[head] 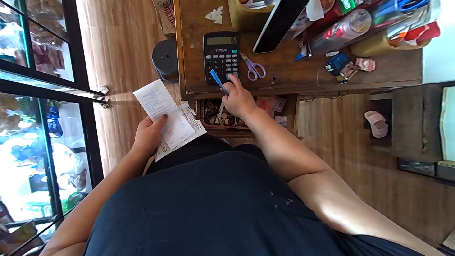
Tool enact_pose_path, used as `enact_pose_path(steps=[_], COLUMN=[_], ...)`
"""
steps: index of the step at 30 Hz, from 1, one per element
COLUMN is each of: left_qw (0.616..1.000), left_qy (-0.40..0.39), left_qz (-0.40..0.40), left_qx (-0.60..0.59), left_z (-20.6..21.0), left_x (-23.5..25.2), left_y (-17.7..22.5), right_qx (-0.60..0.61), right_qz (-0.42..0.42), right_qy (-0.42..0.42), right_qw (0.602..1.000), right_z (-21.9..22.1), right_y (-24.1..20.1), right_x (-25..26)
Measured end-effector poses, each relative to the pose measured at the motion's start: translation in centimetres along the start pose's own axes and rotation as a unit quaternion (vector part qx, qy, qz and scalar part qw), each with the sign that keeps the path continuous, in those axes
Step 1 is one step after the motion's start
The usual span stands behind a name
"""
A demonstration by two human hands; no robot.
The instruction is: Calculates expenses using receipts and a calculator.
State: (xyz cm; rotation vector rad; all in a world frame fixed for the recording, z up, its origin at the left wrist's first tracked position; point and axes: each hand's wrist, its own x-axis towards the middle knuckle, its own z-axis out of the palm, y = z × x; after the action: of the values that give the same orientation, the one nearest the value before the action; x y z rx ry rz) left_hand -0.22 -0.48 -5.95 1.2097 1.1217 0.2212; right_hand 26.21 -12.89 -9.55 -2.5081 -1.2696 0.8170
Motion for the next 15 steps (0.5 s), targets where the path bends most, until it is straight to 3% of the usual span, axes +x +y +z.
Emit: enact_pose_path(steps=[15], left_qw=[1.000], left_qy=[0.000], left_qz=[0.005], left_qx=[0.001], left_z=[0.31], left_x=[-0.16], left_y=[0.52], right_qx=[-0.033], right_qz=[0.026], right_qy=[-0.050], right_qw=[0.998], right_z=[-0.61], right_y=[-0.47], right_x=[0.43])
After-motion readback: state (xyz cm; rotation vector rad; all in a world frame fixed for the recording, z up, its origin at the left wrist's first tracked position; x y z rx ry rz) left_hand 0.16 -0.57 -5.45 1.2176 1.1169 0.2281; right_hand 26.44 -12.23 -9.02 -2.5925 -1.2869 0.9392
